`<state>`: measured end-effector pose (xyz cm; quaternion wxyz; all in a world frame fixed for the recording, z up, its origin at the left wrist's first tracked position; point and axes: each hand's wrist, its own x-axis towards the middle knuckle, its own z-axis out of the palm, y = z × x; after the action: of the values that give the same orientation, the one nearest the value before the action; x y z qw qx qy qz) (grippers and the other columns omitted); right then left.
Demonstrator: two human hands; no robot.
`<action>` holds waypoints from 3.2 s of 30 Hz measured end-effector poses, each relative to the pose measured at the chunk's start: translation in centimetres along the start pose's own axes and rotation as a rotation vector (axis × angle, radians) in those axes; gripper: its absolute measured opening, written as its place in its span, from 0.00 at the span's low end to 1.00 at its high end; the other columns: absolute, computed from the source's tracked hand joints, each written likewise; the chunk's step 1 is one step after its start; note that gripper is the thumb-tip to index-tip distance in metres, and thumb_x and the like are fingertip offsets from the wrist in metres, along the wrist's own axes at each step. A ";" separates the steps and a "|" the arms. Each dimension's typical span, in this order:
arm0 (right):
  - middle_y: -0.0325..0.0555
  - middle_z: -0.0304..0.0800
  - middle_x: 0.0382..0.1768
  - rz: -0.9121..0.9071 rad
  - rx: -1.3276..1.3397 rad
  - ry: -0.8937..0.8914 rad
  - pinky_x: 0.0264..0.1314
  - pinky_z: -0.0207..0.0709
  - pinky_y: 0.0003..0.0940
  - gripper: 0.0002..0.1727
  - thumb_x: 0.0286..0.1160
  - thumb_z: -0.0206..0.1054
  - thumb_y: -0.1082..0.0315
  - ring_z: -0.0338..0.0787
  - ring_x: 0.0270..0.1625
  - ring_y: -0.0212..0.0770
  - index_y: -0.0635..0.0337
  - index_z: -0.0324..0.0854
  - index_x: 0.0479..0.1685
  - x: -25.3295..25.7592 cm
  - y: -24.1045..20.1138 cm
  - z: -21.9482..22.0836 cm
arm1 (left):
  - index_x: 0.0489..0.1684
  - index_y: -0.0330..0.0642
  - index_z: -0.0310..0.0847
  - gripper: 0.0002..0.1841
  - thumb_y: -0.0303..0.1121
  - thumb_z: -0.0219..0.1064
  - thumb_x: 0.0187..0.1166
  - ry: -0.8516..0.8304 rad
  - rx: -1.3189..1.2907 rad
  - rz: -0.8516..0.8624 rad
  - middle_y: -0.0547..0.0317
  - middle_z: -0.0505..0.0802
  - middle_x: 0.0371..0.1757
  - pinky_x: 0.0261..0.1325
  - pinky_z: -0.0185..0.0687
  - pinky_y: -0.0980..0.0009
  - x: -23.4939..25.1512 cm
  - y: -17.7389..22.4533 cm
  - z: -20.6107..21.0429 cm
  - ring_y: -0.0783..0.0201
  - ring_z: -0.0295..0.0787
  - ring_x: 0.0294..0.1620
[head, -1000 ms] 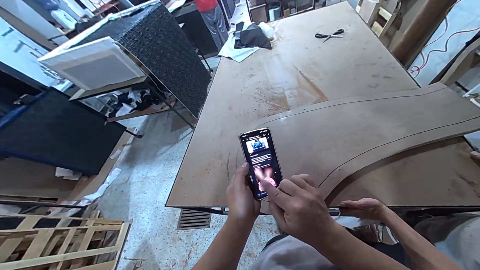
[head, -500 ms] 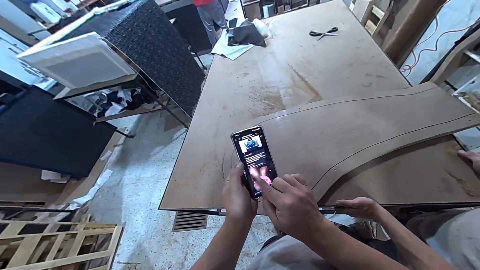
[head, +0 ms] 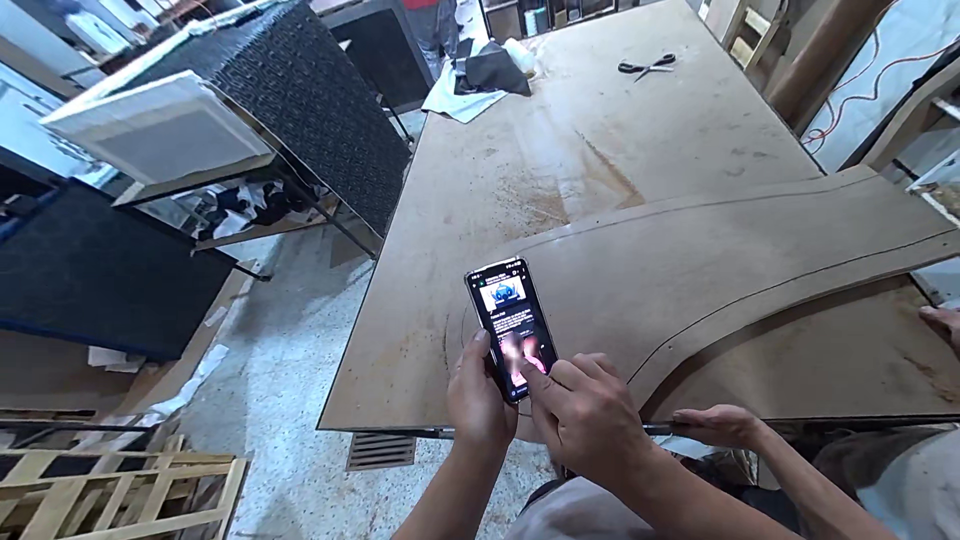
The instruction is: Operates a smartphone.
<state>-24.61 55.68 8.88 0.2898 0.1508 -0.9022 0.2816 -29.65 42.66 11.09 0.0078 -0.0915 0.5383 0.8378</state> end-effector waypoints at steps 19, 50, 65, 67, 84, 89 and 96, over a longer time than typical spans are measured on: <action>0.36 0.88 0.29 -0.015 -0.013 0.049 0.49 0.83 0.41 0.19 0.81 0.59 0.57 0.88 0.37 0.39 0.43 0.92 0.63 0.6 0.4 -0.3 | 0.61 0.37 0.83 0.24 0.44 0.43 0.95 0.062 0.053 0.039 0.48 0.94 0.45 0.49 0.92 0.58 0.4 0.2 1.1 0.58 0.94 0.46; 0.34 0.84 0.29 -0.027 0.011 0.050 0.52 0.75 0.37 0.21 0.83 0.60 0.59 0.82 0.37 0.36 0.44 0.89 0.69 0.1 0.5 -0.5 | 0.65 0.40 0.82 0.24 0.46 0.45 0.95 -0.018 0.011 0.049 0.45 0.94 0.53 0.57 0.92 0.54 -0.1 0.3 0.7 0.55 0.95 0.53; 0.37 0.89 0.35 0.012 0.026 0.045 0.52 0.80 0.41 0.20 0.84 0.59 0.58 0.87 0.42 0.40 0.41 0.89 0.69 0.7 2.4 -1.3 | 0.65 0.40 0.82 0.24 0.47 0.44 0.95 -0.001 0.027 0.052 0.47 0.95 0.51 0.55 0.93 0.54 0.2 0.2 1.1 0.56 0.95 0.51; 0.43 0.95 0.48 0.163 -0.048 0.024 0.57 0.84 0.50 0.21 0.85 0.59 0.55 0.92 0.53 0.47 0.43 0.87 0.72 1.0 6.4 -2.6 | 0.67 0.39 0.81 0.24 0.47 0.44 0.95 -0.008 0.019 0.055 0.44 0.94 0.55 0.59 0.91 0.48 0.4 0.5 0.9 0.51 0.94 0.55; 0.50 0.80 0.80 0.669 -0.304 -0.503 0.92 0.34 0.74 0.45 0.80 0.62 0.39 0.64 0.91 0.59 0.52 0.58 0.94 -4.0 13.6 2.8 | 0.67 0.41 0.81 0.24 0.47 0.45 0.94 0.032 0.039 0.068 0.44 0.93 0.56 0.59 0.90 0.48 1.1 0.8 0.6 0.51 0.93 0.56; 0.59 0.55 0.93 0.665 -0.276 -0.226 0.89 0.37 0.81 0.46 0.80 0.64 0.42 0.50 0.95 0.65 0.55 0.56 0.94 -4.3 16.3 1.7 | 0.66 0.41 0.81 0.25 0.48 0.44 0.95 0.041 0.045 0.061 0.45 0.94 0.55 0.59 0.91 0.48 0.9 1.0 0.8 0.52 0.94 0.56; 0.51 0.90 0.62 0.463 -0.058 0.050 0.63 0.84 0.57 0.27 0.88 0.57 0.51 0.90 0.64 0.53 0.50 0.76 0.82 0.8 9.7 -6.2 | 0.69 0.41 0.80 0.25 0.47 0.43 0.95 0.018 0.036 0.069 0.44 0.94 0.58 0.61 0.90 0.45 0.8 0.9 0.7 0.49 0.93 0.59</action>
<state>-26.74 66.99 9.50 0.2438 -0.0753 -0.9130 0.3182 -30.60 42.81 12.01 -0.0244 -0.0805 0.5559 0.8270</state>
